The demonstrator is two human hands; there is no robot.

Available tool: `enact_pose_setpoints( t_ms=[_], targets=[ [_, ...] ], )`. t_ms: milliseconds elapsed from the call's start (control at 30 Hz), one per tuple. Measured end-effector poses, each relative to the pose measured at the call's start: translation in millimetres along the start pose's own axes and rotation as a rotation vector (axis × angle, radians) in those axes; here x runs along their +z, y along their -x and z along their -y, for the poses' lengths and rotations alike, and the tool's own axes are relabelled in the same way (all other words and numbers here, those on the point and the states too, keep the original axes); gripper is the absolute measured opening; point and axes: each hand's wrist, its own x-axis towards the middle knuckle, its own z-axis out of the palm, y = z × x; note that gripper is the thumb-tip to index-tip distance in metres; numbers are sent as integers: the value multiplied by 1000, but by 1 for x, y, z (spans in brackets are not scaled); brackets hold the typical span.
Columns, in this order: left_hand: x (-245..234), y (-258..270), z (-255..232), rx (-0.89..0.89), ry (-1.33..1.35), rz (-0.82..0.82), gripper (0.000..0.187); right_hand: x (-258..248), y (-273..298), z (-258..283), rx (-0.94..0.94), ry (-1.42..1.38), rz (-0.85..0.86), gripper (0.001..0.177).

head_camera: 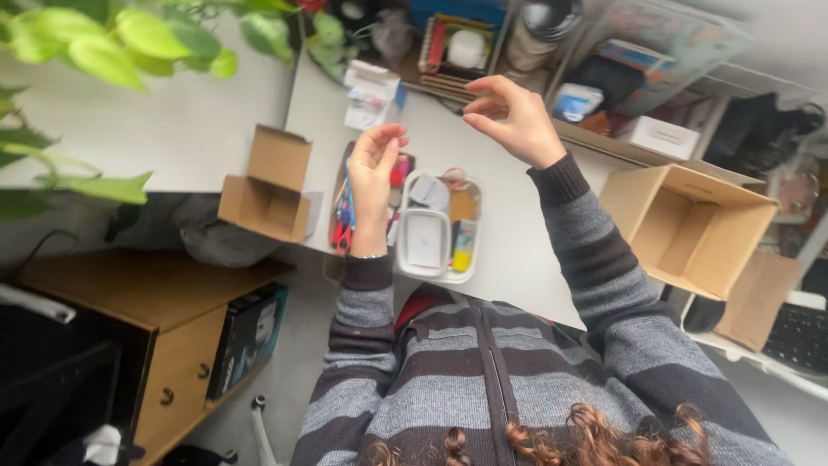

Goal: The person organizes and packs various items into a cardboard box on a desk. They handle a teal cloth, a black pouch, a small brown card, a tube of cream, a white electronic device, and a keyboard, placing them into the box one by one. The person also rubs cream onto their hands and places a ruler and a brown paper bag into the box.

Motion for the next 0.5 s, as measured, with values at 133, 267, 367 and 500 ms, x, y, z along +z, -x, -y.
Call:
enact_pose_setpoints(
  t_ms=[133, 267, 367, 500],
  targets=[
    [-65, -2, 24, 113, -60, -128, 29, 66, -30, -20, 10, 35, 31, 42],
    [-99, -30, 60, 181, -240, -145, 53, 127, -55, -48, 51, 49, 26, 51],
    [-107, -54, 80, 137, -383, -116, 67, 162, -63, -60, -13, 130, -16, 74],
    [-106, -71, 91, 124, -559, -92, 68, 192, -70, -60, 28, 108, -110, 86]
  ],
)
